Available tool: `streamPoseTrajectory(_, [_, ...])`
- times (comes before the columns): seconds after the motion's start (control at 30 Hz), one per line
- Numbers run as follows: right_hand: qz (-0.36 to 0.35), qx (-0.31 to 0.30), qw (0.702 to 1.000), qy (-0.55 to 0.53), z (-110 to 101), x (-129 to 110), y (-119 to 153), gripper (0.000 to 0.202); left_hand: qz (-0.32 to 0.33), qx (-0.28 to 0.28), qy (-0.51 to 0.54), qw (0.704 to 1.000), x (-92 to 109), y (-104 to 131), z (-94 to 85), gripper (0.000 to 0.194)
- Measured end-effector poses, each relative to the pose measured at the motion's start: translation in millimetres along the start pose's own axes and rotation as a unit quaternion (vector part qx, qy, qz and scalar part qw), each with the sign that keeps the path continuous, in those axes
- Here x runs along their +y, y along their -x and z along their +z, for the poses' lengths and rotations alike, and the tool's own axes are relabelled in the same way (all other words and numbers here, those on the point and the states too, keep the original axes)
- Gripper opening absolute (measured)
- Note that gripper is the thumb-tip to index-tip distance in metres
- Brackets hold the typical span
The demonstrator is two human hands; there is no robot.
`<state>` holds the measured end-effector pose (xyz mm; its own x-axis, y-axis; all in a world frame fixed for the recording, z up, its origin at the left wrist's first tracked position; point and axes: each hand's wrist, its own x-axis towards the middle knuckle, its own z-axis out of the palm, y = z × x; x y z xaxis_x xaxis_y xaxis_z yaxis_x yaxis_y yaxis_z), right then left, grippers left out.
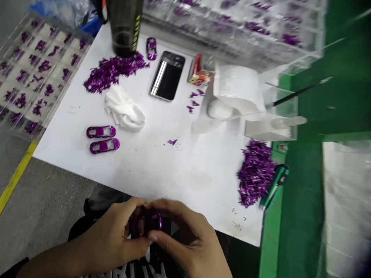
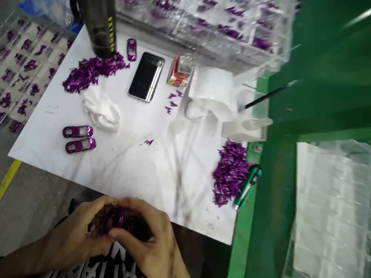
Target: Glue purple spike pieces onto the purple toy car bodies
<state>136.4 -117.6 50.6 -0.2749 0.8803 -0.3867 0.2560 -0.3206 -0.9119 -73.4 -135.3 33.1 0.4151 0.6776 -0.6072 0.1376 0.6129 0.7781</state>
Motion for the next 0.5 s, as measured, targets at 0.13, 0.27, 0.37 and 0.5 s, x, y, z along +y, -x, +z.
streamPoseTrajectory(0.13, [-0.002,-0.071,0.995,0.069,1,3,-8,0.027,-0.09,-0.057,0.17,0.98,-4,-3,5.2,0.034])
streamPoseTrajectory(0.27, [-0.039,-0.064,0.992,0.098,1,8,-20,0.023,-0.075,-0.031,0.229,0.97,-8,-20,13.0,0.026])
streamPoseTrajectory(0.37, [-0.057,-0.026,0.988,0.144,1,15,-23,0.024,-0.077,0.007,0.229,0.97,-11,-30,21.2,0.01])
streamPoseTrajectory(0.5, [-0.051,-0.018,0.979,0.197,1,17,-27,0.025,-0.051,0.065,0.253,0.964,-16,-39,34.1,0.018])
